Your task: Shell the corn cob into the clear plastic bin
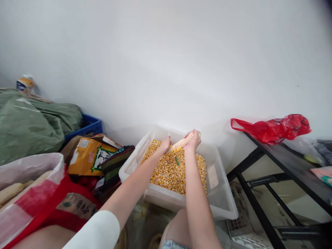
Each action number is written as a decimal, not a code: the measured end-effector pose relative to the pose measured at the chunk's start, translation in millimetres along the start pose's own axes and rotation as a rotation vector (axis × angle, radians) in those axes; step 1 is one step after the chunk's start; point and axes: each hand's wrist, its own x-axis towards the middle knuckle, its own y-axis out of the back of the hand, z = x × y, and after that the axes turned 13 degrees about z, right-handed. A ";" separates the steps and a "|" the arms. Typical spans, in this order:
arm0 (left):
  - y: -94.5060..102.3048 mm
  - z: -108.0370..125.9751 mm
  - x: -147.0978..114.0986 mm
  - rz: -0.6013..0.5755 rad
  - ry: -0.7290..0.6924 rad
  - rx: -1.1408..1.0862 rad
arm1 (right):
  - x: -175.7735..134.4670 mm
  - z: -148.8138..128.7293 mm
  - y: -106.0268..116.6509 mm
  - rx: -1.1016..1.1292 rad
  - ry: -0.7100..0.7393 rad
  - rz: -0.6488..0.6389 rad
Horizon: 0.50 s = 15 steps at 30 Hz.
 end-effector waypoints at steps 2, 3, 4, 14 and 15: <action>5.8 -0.6 3.8 -0.051 0.022 0.010 | 12.2 3.4 6.3 -0.023 -0.044 0.094; 8.6 0.9 3.8 -0.044 -0.003 0.034 | 19.3 4.7 8.6 -0.035 -0.063 0.147; 10.7 3.3 2.3 -0.015 -0.055 0.076 | 26.2 5.9 10.1 -0.043 -0.076 0.201; -17.2 21.7 -36.6 0.155 -0.485 0.354 | 23.4 15.3 -3.6 -0.017 -0.076 0.407; -17.7 21.8 -35.7 0.173 -0.458 0.374 | 18.5 13.7 -7.2 -0.014 -0.059 0.403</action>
